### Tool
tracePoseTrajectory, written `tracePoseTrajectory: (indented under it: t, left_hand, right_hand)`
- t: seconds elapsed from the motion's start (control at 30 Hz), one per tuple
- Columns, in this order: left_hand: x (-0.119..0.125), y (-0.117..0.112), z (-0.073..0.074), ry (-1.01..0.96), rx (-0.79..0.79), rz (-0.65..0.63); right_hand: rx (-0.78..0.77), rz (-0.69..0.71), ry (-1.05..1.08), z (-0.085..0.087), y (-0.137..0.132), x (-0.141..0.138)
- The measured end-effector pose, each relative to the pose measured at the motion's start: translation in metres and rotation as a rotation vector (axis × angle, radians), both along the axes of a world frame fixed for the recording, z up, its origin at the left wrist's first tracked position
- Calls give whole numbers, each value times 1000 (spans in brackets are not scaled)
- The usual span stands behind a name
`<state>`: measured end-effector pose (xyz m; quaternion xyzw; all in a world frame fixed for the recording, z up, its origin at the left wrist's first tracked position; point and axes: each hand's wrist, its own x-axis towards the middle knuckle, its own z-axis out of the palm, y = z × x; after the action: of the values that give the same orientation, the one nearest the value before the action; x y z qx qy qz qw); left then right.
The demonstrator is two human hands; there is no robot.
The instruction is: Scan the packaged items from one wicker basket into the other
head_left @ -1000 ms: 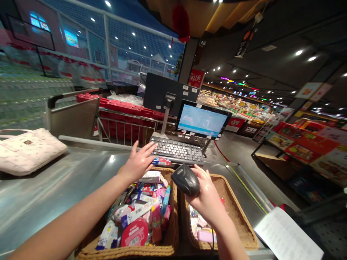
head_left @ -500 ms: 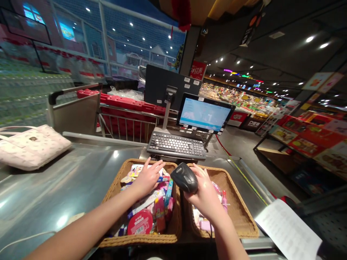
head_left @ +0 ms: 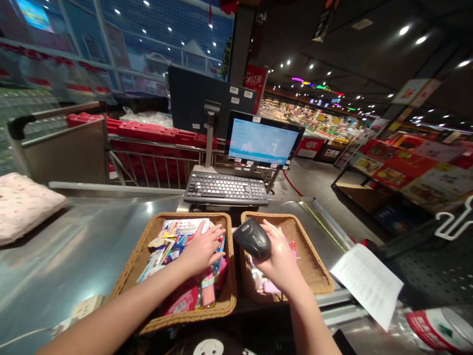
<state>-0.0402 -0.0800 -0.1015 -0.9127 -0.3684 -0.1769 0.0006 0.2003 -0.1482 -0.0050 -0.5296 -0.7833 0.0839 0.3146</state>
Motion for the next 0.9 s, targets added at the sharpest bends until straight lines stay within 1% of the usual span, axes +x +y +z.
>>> tracePoseTrajectory:
  t: [0.1, 0.2, 0.27, 0.33, 0.43, 0.57, 0.67, 0.77, 0.9]
  left_hand:
    - [10, 8, 12, -32, 24, -26]
    - [29, 16, 20, -44, 18, -68]
    - [48, 20, 22, -48, -3, -96]
    - [71, 25, 19, -38, -17, -118]
    - [110, 33, 9, -1, -9, -145]
    - [162, 45, -10, 85, 11, -148]
    - [194, 54, -26, 166, -1, -172]
    - [218, 64, -40, 203, -28, -247]
    - [242, 81, -54, 238, -61, -412]
  right_hand:
    - [36, -90, 19, -2, -4, 23]
    - [61, -183, 36, -2, -9, 49]
    - [73, -233, 34, -1, -12, 66]
    - [60, -283, 24, 0, -16, 81]
    - [37, -358, 18, 1, -20, 99]
    - [30, -385, 35, -2, -23, 121]
    - [23, -388, 38, -4, -22, 137]
    - [16, -390, 38, -6, -19, 153]
    - [-8, -385, 52, -7, -13, 170]
